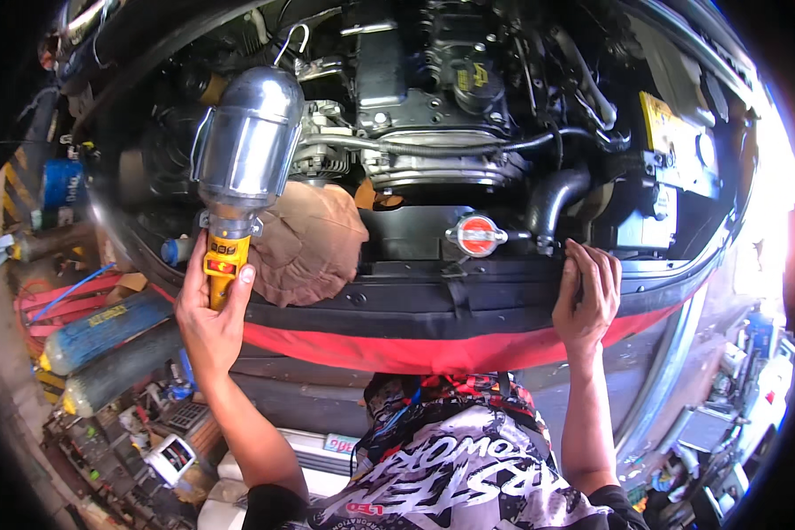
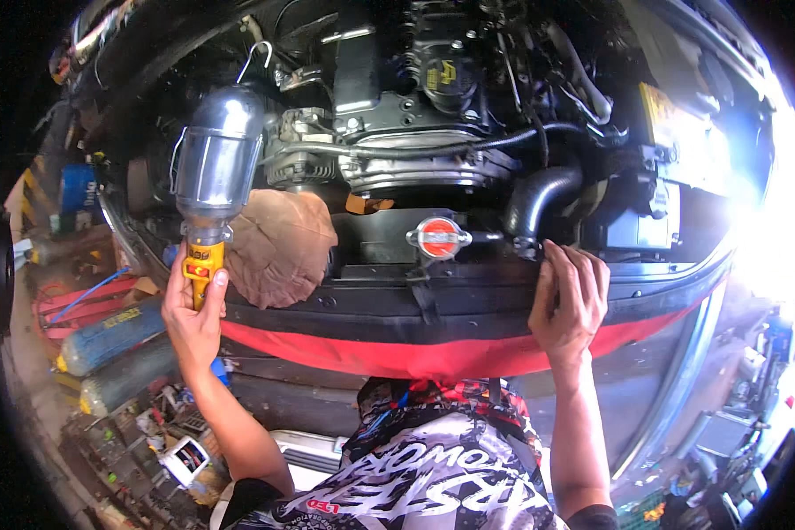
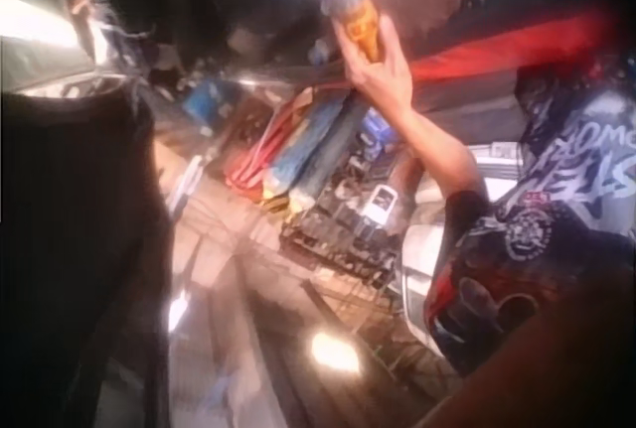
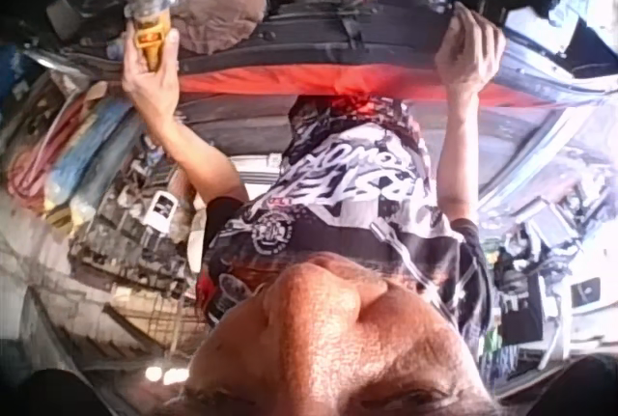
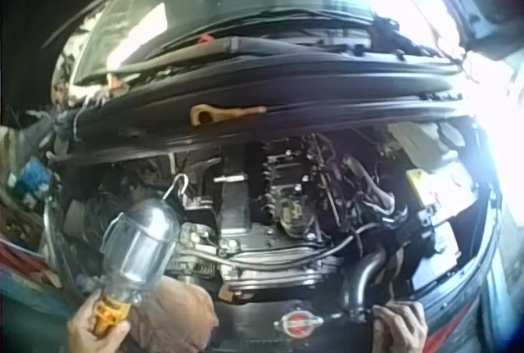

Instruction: Inspecting and manipulating electrical connectors and wiring on a car engine.

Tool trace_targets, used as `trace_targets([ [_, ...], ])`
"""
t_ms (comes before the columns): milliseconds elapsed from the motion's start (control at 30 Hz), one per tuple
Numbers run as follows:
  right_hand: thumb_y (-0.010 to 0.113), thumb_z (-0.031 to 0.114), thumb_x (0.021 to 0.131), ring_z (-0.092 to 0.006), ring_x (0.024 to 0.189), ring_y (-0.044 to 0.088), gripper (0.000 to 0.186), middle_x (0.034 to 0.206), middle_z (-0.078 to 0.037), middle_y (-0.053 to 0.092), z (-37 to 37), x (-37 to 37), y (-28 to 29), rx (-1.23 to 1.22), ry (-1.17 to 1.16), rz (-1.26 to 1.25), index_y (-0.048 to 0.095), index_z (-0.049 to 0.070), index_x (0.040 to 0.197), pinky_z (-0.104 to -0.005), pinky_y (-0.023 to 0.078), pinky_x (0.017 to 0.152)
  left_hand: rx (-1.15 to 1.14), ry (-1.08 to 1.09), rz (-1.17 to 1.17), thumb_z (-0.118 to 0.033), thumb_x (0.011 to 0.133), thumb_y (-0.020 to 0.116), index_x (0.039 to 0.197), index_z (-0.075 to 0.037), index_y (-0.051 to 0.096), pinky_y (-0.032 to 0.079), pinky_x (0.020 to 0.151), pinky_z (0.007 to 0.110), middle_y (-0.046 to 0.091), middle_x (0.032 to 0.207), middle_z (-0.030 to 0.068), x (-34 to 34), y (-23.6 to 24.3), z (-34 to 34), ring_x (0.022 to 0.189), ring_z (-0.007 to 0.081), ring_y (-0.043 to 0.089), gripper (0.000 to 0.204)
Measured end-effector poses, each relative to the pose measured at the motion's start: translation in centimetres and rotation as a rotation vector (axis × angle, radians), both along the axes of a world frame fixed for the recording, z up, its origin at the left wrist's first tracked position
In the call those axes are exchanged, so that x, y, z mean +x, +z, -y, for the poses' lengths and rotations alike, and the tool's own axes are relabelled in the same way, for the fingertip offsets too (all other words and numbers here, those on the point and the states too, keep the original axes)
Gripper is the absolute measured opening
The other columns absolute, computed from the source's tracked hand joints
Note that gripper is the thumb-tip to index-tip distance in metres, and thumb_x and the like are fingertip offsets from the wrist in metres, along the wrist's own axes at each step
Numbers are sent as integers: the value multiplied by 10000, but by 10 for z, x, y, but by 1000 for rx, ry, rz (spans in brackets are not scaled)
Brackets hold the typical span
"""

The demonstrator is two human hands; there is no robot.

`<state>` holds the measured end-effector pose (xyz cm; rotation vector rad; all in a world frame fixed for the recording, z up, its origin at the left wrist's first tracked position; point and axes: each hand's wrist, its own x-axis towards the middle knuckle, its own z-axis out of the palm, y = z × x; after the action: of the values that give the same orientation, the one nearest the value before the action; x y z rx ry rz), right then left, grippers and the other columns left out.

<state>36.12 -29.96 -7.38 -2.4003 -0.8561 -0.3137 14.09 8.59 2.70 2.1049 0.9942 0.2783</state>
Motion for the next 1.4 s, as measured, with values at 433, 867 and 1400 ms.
trace_targets([
  [433,593,28,984,-359,1007,688,240,1077,-191,744,-22,-2,16,-221,-91,-20,735,-58,1158,-453,538,940,-8,3,94,-295,915,846,1457,73,590,554,997,427,726,1288,250,-41,-51,-75,1137,336,735,705],
  [867,635,141,1063,-276,1179,630,363,1325,-167,676,-143,35,40,-221,-172,-94,652,4,1399,-403,489,1040,-89,104,9,-309,909,874,1296,51,661,547,766,372,722,1037,161,-35,-38,-76,834,265,702,570],
  [1400,716,580,986,-397,1426,538,582,1524,-189,512,-253,141,8,-637,-32,-164,666,231,1449,-491,483,1144,-221,-13,107,-355,878,912,1300,68,678,559,885,420,763,1108,211,-24,-38,-93,965,340,744,641],
])
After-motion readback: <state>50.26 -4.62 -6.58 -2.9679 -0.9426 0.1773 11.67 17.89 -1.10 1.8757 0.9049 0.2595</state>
